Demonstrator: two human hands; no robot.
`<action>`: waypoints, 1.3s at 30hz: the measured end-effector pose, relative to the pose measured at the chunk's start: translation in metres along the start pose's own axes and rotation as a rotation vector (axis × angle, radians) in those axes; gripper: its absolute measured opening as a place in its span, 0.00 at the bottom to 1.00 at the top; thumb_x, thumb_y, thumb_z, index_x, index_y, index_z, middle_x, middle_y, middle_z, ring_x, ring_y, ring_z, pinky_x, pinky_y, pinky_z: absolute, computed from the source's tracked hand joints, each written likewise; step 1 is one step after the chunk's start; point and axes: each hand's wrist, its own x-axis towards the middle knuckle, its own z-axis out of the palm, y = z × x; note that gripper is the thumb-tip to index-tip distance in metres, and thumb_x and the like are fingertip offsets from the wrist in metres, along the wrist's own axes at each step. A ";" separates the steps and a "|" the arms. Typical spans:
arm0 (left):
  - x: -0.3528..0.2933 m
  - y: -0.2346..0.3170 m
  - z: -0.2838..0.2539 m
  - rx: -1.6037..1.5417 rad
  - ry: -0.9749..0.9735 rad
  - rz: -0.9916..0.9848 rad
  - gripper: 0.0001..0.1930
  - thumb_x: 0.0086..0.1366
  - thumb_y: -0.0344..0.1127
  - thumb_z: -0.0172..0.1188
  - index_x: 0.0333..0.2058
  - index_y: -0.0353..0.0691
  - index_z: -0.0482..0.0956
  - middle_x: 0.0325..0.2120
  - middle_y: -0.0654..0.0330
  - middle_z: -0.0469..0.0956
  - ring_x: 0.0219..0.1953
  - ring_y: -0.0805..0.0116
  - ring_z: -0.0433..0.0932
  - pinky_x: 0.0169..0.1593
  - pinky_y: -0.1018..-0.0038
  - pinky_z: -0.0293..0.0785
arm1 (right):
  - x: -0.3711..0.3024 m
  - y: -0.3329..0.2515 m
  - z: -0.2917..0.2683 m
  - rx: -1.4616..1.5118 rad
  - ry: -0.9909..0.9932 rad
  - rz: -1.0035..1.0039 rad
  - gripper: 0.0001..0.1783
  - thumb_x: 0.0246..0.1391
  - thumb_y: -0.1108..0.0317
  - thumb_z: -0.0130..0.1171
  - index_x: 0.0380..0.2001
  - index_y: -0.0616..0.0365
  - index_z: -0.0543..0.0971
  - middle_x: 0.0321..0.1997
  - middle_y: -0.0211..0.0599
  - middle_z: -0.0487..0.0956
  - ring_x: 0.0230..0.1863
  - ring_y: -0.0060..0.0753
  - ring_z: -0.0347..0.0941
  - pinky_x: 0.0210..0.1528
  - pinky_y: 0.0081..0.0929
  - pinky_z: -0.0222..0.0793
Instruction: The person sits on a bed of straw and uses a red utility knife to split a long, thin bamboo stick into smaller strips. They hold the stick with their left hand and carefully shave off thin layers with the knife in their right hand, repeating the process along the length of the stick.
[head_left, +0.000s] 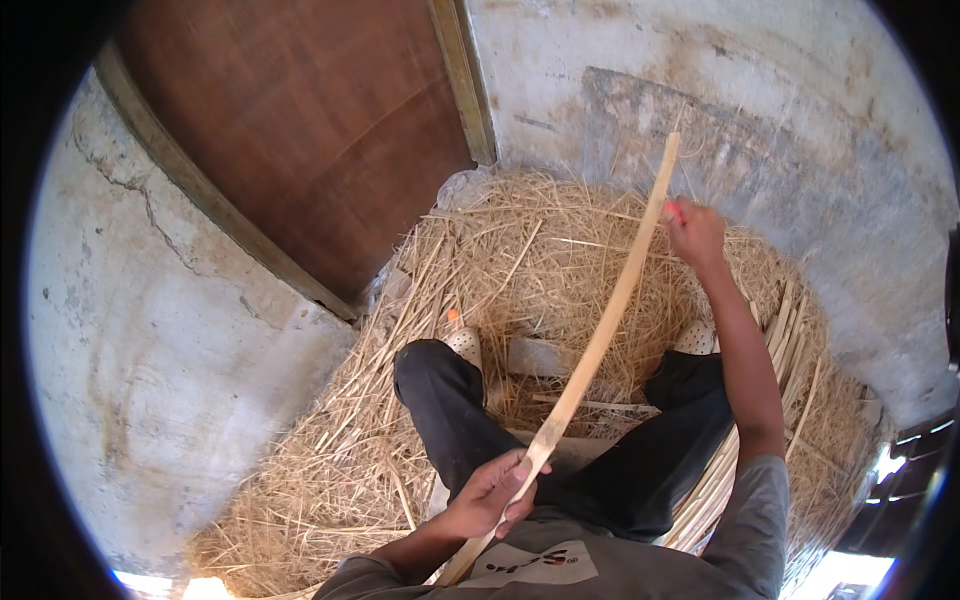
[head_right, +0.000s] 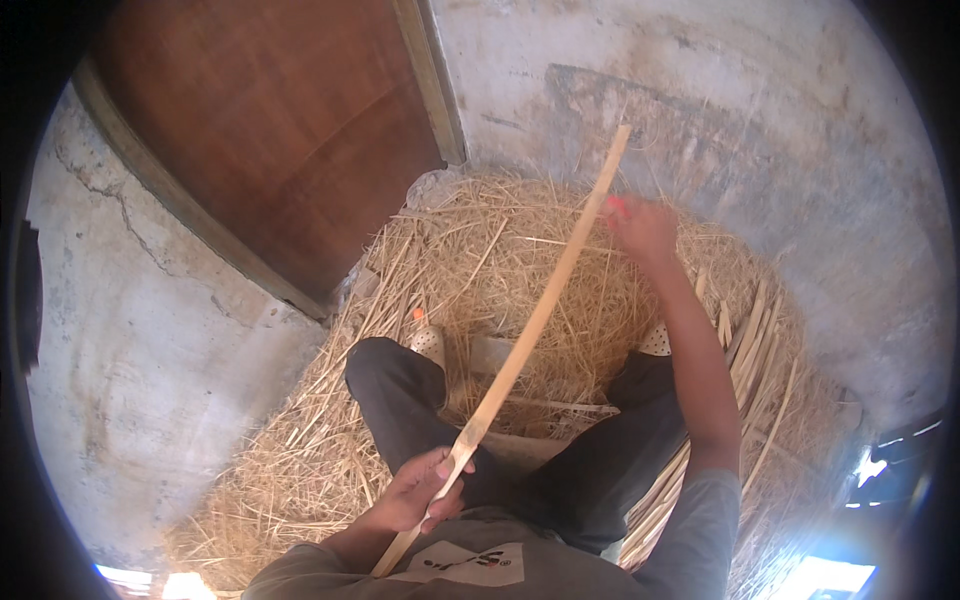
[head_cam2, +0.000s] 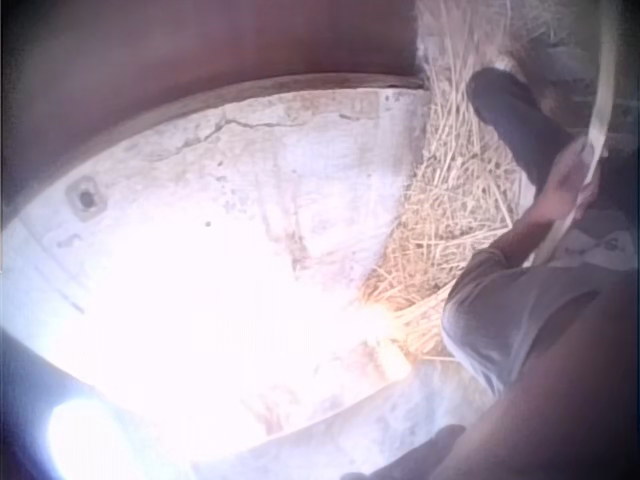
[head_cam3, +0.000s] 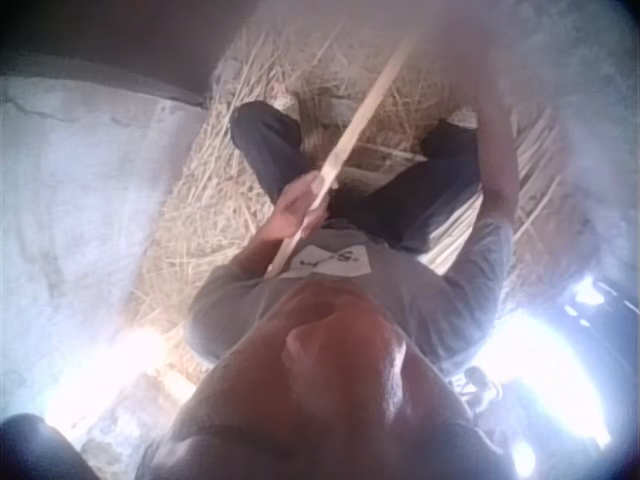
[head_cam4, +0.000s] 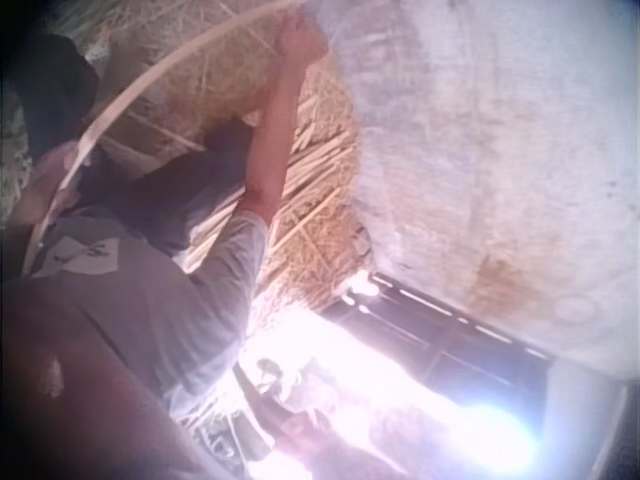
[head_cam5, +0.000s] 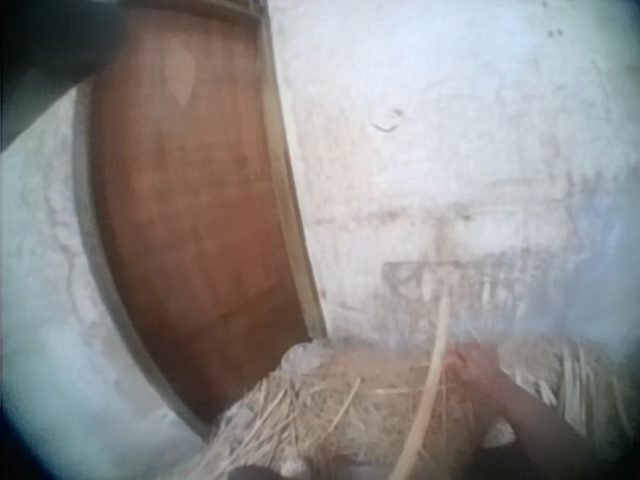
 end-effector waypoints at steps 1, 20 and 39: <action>-0.005 0.000 0.001 0.006 -0.008 -0.035 0.18 0.75 0.43 0.34 0.50 0.36 0.64 0.14 0.68 0.60 0.10 0.81 0.58 0.14 0.85 0.58 | 0.001 0.011 0.000 -0.016 -0.032 0.137 0.31 0.57 0.38 0.44 0.19 0.56 0.72 0.12 0.41 0.69 0.15 0.44 0.69 0.19 0.39 0.61; -0.009 -0.007 0.001 0.032 0.040 -0.140 0.17 0.75 0.43 0.33 0.47 0.38 0.66 0.13 0.68 0.60 0.09 0.80 0.56 0.17 0.82 0.57 | -0.015 0.104 0.044 -0.177 -0.010 -0.148 0.33 0.54 0.33 0.43 0.19 0.54 0.72 0.14 0.44 0.72 0.18 0.52 0.71 0.22 0.44 0.66; -0.012 -0.002 -0.016 -0.027 0.080 -0.036 0.16 0.75 0.42 0.34 0.47 0.37 0.66 0.14 0.67 0.61 0.10 0.80 0.59 0.16 0.83 0.58 | -0.052 0.124 0.022 0.084 -0.043 0.456 0.34 0.62 0.39 0.39 0.42 0.62 0.76 0.36 0.58 0.78 0.40 0.58 0.74 0.44 0.44 0.67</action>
